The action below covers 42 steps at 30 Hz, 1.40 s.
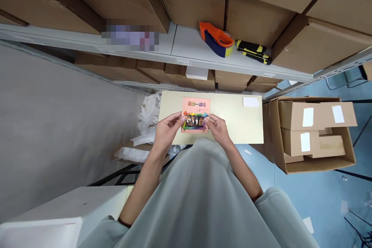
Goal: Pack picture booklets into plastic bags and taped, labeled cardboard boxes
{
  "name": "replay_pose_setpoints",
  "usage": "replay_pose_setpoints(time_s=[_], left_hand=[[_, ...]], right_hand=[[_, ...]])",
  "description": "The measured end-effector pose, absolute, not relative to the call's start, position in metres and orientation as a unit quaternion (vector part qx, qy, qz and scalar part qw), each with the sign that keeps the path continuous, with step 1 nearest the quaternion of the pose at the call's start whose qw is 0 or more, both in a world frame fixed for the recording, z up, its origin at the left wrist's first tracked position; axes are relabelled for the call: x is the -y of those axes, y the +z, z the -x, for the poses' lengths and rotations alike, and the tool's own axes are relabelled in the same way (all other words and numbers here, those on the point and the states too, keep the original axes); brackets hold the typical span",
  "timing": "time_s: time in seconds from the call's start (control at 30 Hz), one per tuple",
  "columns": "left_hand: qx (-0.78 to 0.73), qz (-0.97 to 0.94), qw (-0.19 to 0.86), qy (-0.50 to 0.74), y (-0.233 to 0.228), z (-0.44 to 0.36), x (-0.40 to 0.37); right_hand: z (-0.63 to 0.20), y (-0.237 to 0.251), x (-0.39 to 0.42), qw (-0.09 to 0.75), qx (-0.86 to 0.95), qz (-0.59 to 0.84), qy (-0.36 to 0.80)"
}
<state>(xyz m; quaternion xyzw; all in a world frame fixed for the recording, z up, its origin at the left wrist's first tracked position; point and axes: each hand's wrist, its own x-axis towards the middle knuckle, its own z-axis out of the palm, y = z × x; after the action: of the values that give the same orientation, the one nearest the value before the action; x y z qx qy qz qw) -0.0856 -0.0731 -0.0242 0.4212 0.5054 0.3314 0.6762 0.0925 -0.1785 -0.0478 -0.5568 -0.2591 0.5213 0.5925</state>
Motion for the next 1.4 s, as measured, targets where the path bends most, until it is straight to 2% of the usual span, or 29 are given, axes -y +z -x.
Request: replay_pose_setpoints(time_s=[0.17,0.3,0.47,0.7,0.87,1.13,1.27,1.4], left_hand=[[-0.511,-0.473,0.616,0.368,-0.001,0.07,0.094],[-0.455,-0.588,0.56,0.365,0.011,0.047,0.121],[-0.466,-0.578,0.579,0.337,0.01,0.032,0.136],[-0.473,-0.524,0.607,0.365,0.016,0.064,0.11],[-0.465,-0.571,0.533,0.416,-0.004,0.104,0.083],[-0.492,-0.542,0.526,0.433,-0.022,0.157,0.075],[-0.561,-0.446,0.541,0.44,-0.05,0.179,0.069],[-0.623,-0.431,0.557,0.339,-0.116,0.21,0.051]], right_hand=[[-0.088,-0.066,0.168,0.596,0.234,0.59,0.492],[-0.078,-0.065,0.159,0.591,0.24,0.569,0.519],[-0.066,-0.052,0.156,0.61,0.257,0.514,0.545],[-0.076,-0.058,0.157,0.615,0.222,0.588,0.476],[-0.072,-0.058,0.156,0.623,0.287,0.599,0.413],[-0.031,-0.053,0.139,0.578,0.367,0.602,0.411],[-0.015,-0.081,0.124,0.498,0.37,0.645,0.446],[0.01,-0.139,0.104,0.398,0.32,0.657,0.554]])
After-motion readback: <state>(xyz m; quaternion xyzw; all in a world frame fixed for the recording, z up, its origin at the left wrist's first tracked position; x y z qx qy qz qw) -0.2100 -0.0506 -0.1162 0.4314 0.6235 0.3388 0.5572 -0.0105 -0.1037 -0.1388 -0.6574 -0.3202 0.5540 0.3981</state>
